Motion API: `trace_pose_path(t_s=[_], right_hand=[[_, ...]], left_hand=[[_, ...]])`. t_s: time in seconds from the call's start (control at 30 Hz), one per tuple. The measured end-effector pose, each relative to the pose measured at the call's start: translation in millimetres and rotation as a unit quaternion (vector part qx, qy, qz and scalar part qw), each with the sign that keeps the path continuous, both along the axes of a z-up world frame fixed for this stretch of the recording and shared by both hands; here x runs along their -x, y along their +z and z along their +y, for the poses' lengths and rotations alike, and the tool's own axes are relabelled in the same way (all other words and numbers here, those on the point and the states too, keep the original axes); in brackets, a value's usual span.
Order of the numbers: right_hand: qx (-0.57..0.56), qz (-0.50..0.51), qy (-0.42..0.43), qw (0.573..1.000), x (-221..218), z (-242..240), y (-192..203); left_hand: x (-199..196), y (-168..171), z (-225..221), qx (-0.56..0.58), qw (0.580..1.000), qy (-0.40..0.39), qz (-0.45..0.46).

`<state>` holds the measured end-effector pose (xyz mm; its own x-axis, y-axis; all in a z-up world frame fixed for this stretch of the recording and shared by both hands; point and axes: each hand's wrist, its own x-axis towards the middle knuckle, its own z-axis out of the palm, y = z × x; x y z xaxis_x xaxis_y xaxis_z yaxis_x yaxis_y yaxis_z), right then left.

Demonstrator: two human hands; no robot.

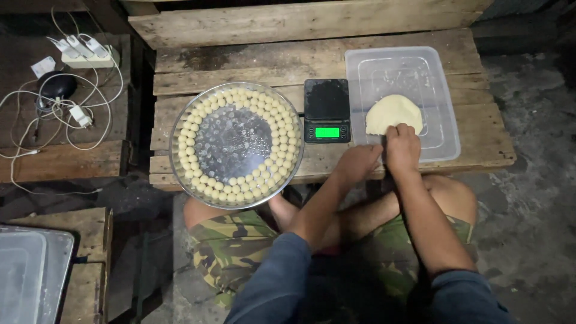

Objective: Weighing small portions of dough on a digital scale and rolling them into uniform balls by hand.

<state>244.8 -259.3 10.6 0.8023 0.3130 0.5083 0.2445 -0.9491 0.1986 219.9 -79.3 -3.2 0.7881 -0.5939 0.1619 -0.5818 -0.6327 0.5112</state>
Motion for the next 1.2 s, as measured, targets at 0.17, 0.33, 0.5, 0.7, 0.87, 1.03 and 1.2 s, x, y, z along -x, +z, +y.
trace_pose_path(t_s=[0.17, 0.33, 0.5, 0.7, 0.87, 1.03, 1.2], right_hand=[[-0.088, 0.105, -0.008, 0.991, 19, 11, 32], [-0.100, 0.094, -0.010, 0.990, 30, 24, 55], [-0.045, 0.073, -0.021, 0.996, 21, 24, 50], [-0.110, 0.113, -0.024, 0.987, 24, 14, 40], [-0.407, 0.178, -0.050, 0.894, 30, -10, 35], [-0.678, 0.233, -0.070, 0.693, 40, -7, 59], [-0.863, 0.201, -0.012, 0.463, 69, 1, 82]], left_hand=[[5, 18, 2, 0.006, 1.000, 0.019, -0.001], [1, 16, 7, 0.012, 1.000, 0.018, 0.023], [10, 41, 12, 0.025, 1.000, 0.014, 0.010], [8, 36, 9, 0.015, 0.999, 0.025, 0.021], [14, 43, 15, 0.047, 0.998, 0.028, 0.037], [19, 46, 13, 0.040, 0.998, 0.044, 0.014], [16, 34, 6, 0.044, 0.998, 0.052, 0.007]])
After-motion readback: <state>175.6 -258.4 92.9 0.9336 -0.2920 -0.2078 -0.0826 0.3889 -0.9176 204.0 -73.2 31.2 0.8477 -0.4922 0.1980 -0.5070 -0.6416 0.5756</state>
